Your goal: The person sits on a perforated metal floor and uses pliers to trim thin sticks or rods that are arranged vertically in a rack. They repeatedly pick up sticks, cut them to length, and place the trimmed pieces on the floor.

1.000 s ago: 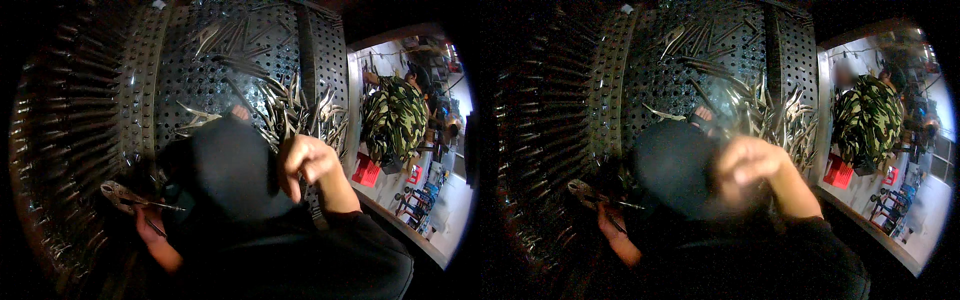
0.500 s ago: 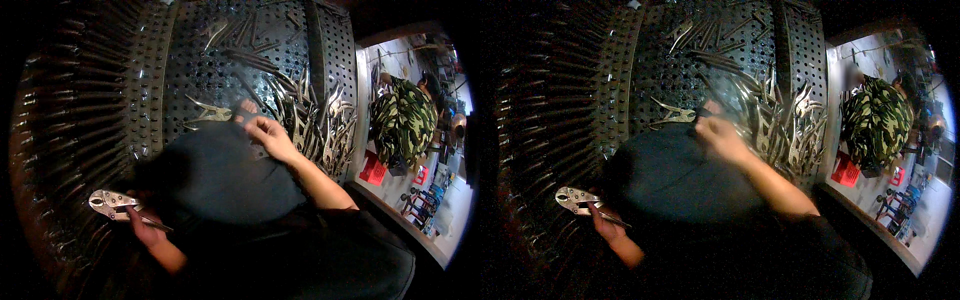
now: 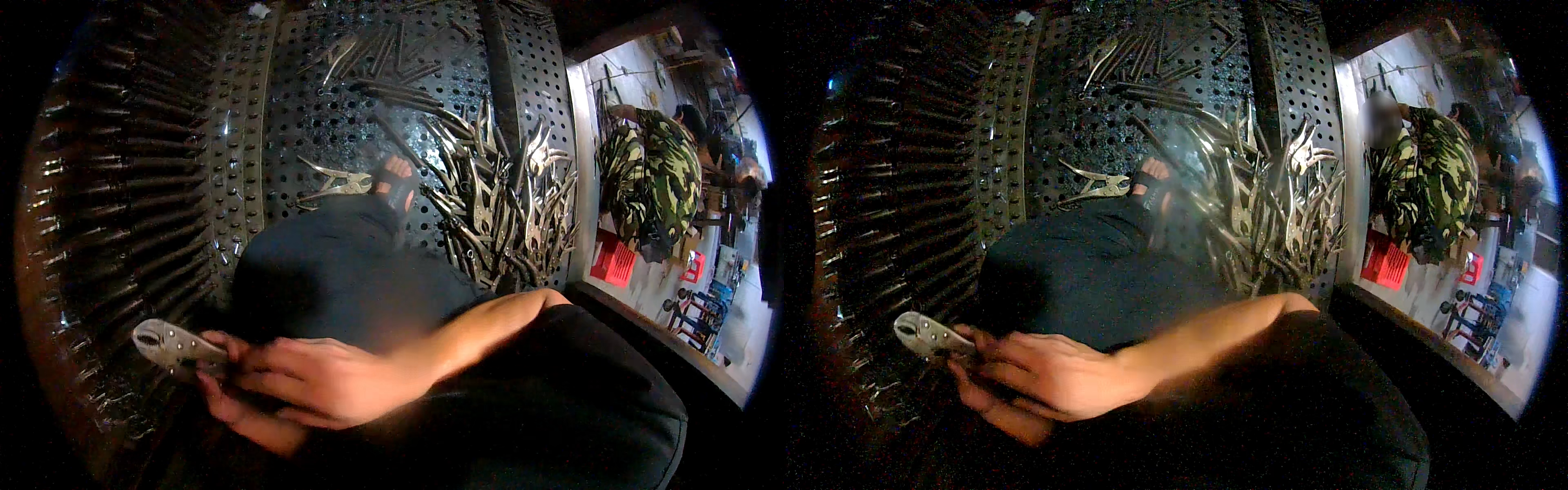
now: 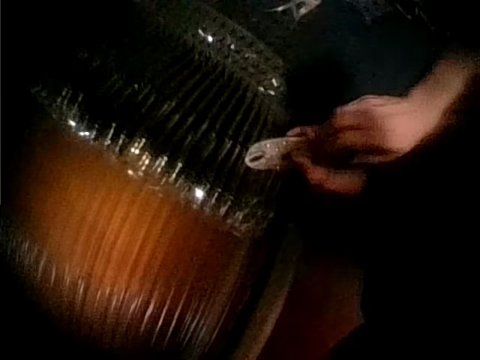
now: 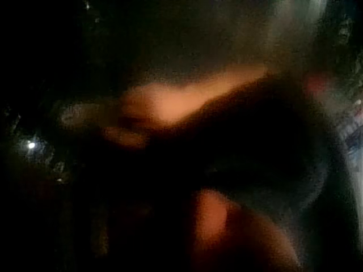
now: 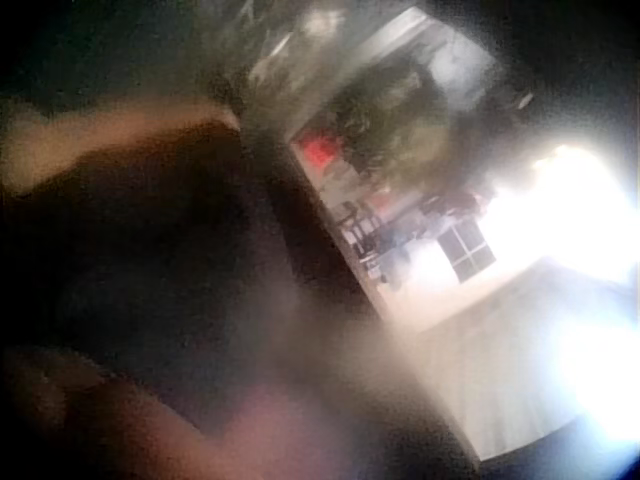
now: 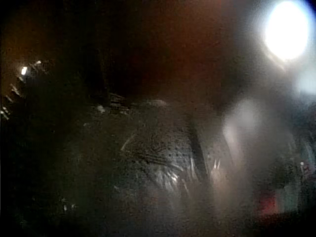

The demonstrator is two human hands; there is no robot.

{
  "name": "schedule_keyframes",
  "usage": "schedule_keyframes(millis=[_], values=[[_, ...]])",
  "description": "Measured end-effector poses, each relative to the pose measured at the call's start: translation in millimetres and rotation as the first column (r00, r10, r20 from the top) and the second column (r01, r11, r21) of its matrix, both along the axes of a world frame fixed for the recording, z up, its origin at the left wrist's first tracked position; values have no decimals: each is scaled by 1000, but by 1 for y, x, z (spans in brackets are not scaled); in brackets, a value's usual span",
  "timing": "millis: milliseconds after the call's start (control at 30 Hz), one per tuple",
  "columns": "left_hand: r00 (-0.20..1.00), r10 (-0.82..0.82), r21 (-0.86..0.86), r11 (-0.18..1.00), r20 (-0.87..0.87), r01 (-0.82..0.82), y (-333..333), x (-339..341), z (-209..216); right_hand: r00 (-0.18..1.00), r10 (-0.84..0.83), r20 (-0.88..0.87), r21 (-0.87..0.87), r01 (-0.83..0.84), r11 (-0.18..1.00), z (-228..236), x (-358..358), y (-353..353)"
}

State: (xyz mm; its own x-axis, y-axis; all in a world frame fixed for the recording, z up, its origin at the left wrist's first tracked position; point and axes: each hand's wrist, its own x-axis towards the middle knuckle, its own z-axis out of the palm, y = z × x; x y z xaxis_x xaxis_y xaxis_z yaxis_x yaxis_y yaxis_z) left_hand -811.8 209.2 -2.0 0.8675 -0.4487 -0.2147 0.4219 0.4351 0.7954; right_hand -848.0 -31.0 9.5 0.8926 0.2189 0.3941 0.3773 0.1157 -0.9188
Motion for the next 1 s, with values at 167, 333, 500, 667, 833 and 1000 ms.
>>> schedule_keyframes(millis=[167, 333, 500, 667, 833, 1000], values=[[997, 19, 291, 956, 81, -41, -1, -5, 19, 968, -245, -55, 249, 251, 935, 32, 45, 21], [996, -23, 485, 874, 83, -21, -2, -1, 22, 990, 90, -111, 362, -44, 931, 29, 63, 20], [998, -54, 611, 791, 46, 14, -1, 4, 24, 986, 134, -99, 358, -91, 929, 30, 68, 18], [996, -88, 680, 731, 8, 59, -4, 11, 31, 981, 118, -153, 232, -81, 969, 37, 77, 9], [992, -127, 714, 695, 1, 88, -9, 14, 31, 967, 204, -152, 49, -199, 979, 37, 76, 1], [987, -160, 744, 661, 9, 100, -11, 10, 33, 979, 201, -36, 74, -198, 977, 26, 61, 10]])
